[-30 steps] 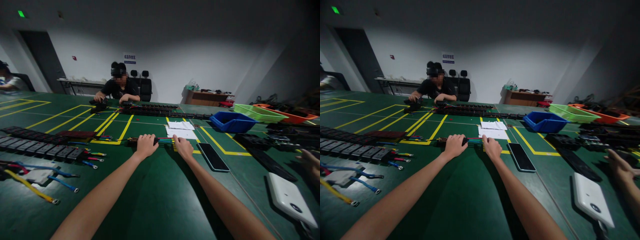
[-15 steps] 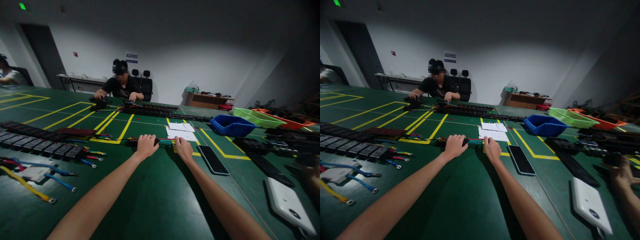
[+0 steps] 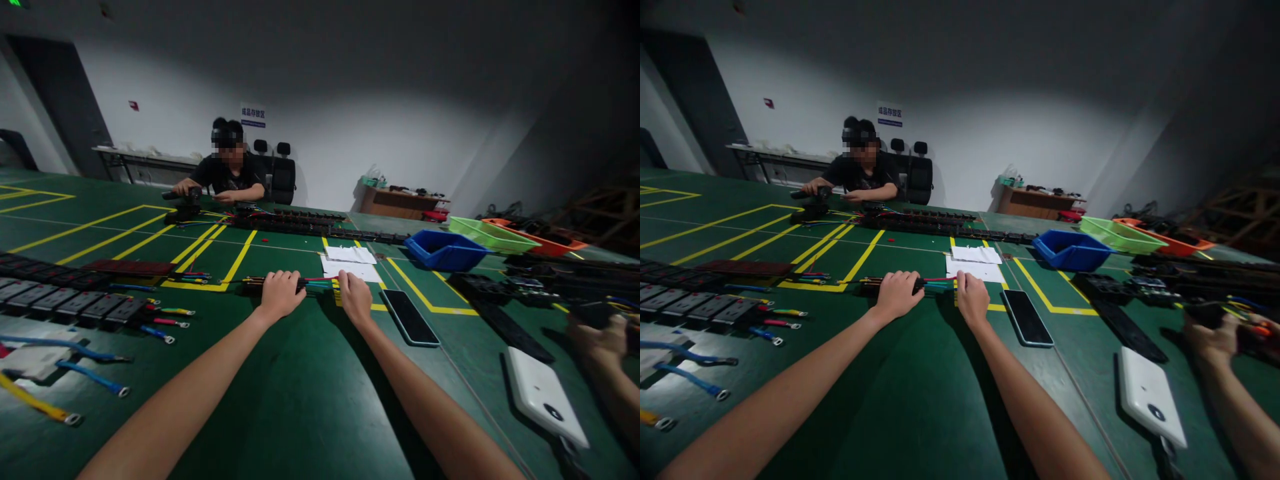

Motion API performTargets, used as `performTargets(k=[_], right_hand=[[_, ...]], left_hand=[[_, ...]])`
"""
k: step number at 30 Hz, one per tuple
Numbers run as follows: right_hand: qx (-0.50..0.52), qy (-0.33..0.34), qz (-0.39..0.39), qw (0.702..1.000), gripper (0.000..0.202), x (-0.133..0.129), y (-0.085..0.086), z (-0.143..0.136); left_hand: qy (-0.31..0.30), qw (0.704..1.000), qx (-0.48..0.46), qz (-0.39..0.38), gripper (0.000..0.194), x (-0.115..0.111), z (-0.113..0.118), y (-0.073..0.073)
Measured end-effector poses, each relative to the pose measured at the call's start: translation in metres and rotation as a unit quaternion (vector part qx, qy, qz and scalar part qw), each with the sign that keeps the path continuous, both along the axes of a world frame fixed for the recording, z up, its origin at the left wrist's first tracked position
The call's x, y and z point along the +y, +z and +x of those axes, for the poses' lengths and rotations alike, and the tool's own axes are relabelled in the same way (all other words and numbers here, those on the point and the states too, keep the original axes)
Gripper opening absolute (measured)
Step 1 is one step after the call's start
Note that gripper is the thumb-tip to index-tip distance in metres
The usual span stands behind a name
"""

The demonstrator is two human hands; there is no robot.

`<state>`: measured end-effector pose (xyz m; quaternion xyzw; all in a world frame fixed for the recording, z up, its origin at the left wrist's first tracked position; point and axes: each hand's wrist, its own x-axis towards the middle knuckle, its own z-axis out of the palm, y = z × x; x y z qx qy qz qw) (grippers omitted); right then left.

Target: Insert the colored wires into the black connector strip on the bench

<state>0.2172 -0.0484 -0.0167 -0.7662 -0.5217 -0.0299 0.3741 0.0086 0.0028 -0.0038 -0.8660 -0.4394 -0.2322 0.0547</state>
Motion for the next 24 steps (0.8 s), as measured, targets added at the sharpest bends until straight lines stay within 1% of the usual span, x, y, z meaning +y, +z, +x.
performTargets(k=[2, 3, 6, 8, 11, 14, 17, 20, 24], right_hand=[[0.045, 0.001, -0.044, 0.998, 0.057, 0.001, 0.002, 0.003], [0.06, 0.014, -0.049, 0.997, 0.058, 0.002, 0.002, 0.005], [0.069, 0.072, -0.013, 0.995, 0.055, 0.004, 0.0, 0.008], [0.039, 0.083, 0.024, 0.995, 0.051, 0.004, -0.002, 0.007], [-0.029, 0.059, 0.066, 0.996, 0.047, 0.002, -0.005, 0.003], [-0.053, 0.039, 0.057, 0.996, 0.046, 0.0, -0.005, 0.0], [-0.032, 0.0, 0.0, 0.999, 0.051, -0.001, -0.001, -0.001], [0.008, -0.023, -0.058, 0.998, 0.056, -0.001, 0.003, 0.0], [0.05, -0.047, -0.072, 0.995, 0.054, -0.001, 0.007, 0.0]], left_hand=[[0.0, 1.0, 0.0, -0.001, 0.031, 0.0, 0.0, 0.0], [0.0, 1.0, 0.0, -0.003, 0.031, 0.0, 0.0, 0.0], [-0.001, 1.0, -0.002, -0.008, 0.031, 0.0, 0.0, 0.0], [0.002, 1.0, -0.001, -0.006, 0.031, 0.0, 0.0, 0.0], [0.007, 1.0, 0.007, 0.001, 0.032, 0.0, 0.001, 0.0], [0.014, 1.0, 0.014, 0.008, 0.032, -0.001, 0.001, 0.001], [0.013, 1.0, 0.012, 0.011, 0.031, -0.002, 0.001, 0.002], [0.009, 1.0, 0.009, 0.006, 0.031, -0.002, 0.001, 0.002], [0.005, 1.0, 0.007, 0.002, 0.031, -0.001, 0.0, 0.002]])
